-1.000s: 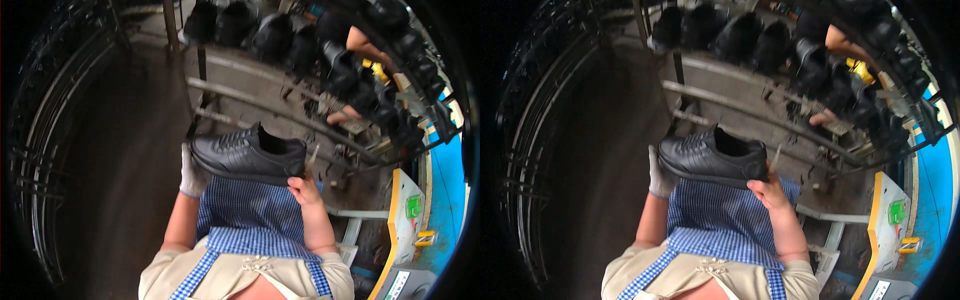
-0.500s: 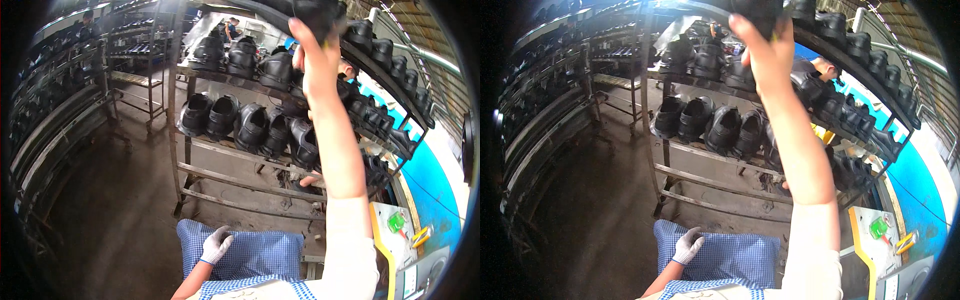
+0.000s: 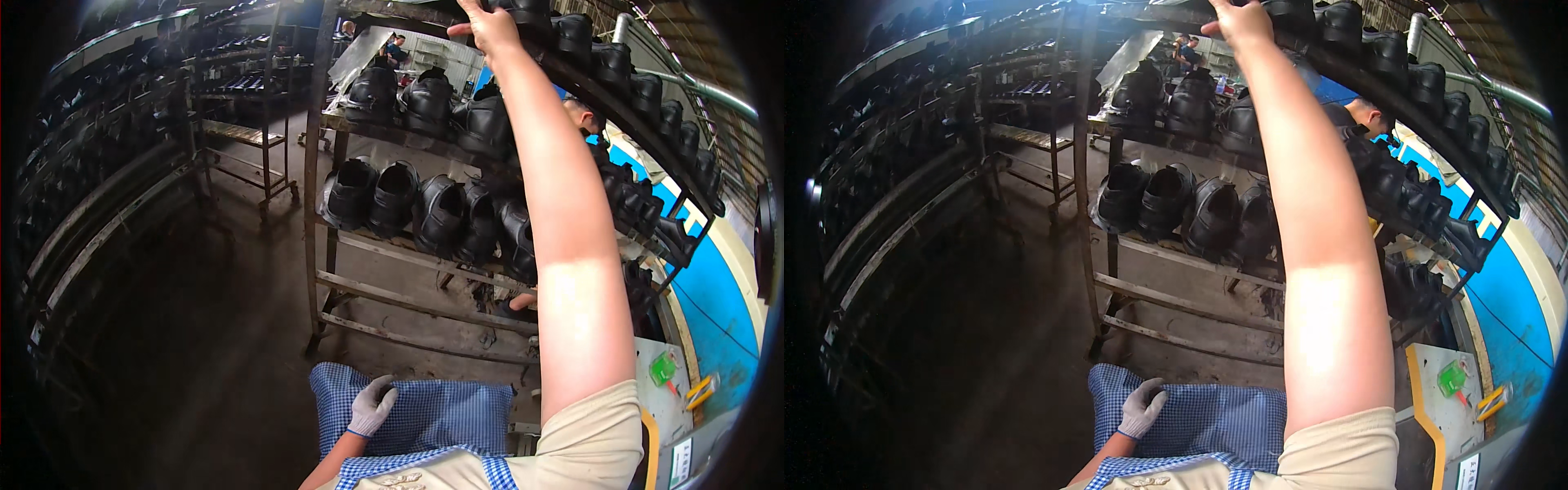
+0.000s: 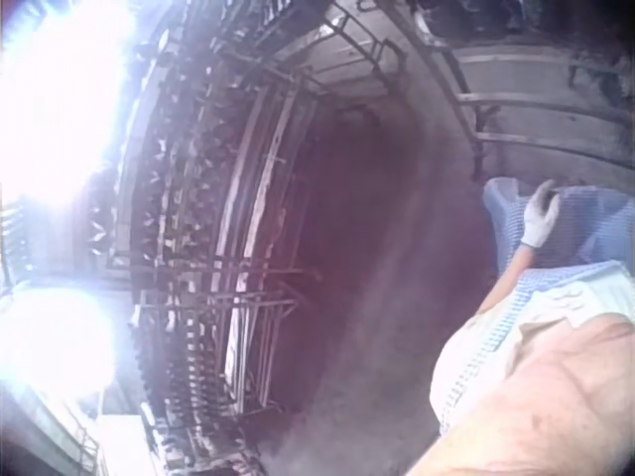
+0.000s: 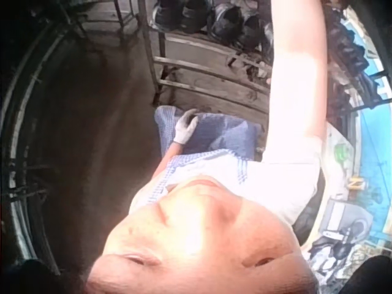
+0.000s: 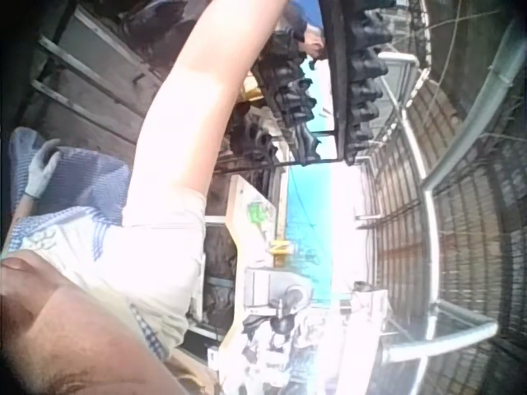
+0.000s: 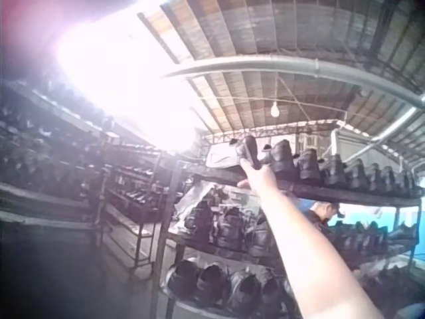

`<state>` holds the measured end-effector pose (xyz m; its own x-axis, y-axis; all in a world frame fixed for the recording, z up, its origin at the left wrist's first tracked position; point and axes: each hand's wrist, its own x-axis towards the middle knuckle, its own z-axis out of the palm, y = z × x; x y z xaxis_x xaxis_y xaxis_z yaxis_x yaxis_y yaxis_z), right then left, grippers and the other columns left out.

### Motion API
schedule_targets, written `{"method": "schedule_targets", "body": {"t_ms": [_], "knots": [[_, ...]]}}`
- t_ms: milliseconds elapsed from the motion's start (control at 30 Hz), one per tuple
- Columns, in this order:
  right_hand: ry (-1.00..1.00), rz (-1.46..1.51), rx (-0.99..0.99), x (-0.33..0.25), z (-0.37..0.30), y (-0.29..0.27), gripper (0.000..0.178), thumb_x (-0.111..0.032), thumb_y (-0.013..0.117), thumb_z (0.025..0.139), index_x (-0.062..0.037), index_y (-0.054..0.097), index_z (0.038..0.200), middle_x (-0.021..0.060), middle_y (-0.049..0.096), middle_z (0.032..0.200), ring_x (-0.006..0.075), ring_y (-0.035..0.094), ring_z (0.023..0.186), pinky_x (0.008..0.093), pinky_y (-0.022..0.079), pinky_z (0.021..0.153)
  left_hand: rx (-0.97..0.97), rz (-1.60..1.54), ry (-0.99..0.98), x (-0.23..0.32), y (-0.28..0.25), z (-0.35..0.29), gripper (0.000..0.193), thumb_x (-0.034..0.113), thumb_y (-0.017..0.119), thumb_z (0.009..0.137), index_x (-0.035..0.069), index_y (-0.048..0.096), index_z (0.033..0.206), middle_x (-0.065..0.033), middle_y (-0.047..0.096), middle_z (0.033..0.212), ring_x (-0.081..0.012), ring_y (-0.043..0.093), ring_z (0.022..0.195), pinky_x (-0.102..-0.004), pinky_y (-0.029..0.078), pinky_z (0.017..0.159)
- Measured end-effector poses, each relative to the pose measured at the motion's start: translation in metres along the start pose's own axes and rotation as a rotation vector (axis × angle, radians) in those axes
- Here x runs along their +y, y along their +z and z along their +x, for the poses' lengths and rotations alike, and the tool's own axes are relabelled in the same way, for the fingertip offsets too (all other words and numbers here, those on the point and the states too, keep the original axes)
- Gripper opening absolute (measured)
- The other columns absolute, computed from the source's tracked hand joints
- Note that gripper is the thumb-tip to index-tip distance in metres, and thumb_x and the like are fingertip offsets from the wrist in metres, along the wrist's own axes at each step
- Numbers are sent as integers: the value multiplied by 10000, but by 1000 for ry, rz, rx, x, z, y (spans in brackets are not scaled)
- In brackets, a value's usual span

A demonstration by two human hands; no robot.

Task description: The person picks black shoes from a metal rack and uses a small knife to trim excess material from the soles and edges. They handle the shoes one at a time, scraping the surfaces and then returning them to the rack.

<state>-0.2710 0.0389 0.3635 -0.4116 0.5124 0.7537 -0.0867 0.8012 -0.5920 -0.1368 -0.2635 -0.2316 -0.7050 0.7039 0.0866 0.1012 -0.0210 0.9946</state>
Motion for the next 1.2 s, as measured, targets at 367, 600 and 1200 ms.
{"method": "schedule_targets", "body": {"t_ms": [367, 600, 1200], "knots": [[-363, -429, -254, 47, -89, 110, 406, -374, 587, 928, -157, 644, 1266, 98, 648, 1273, 267, 618, 1181, 391, 500, 997, -32, 6, -26, -9, 13, 2, 411, 219, 695, 910, -22, 627, 1236, -140, 702, 1103, -183, 673, 1010, -295, 525, 912], [-550, -23, 59, 21, -182, 62, 162, -236, 747, 835, -116, 662, 902, 60, 685, 760, 255, 682, 691, 369, 509, 625, -4, -117, -75, -28, 12, 3, 381, 199, 692, 910, -17, 633, 1217, -142, 705, 1084, -204, 686, 977, -311, 537, 898], [-372, 201, 300, 52, -186, 43, 196, -201, 741, 871, -100, 582, 923, 82, 666, 738, 260, 683, 647, 351, 508, 575, 374, 333, 882, 261, 21, 213, 635, 229, 712, 893, 36, 432, 1429, -134, 571, 1312, -235, 547, 1211, -364, 446, 1009]]}}
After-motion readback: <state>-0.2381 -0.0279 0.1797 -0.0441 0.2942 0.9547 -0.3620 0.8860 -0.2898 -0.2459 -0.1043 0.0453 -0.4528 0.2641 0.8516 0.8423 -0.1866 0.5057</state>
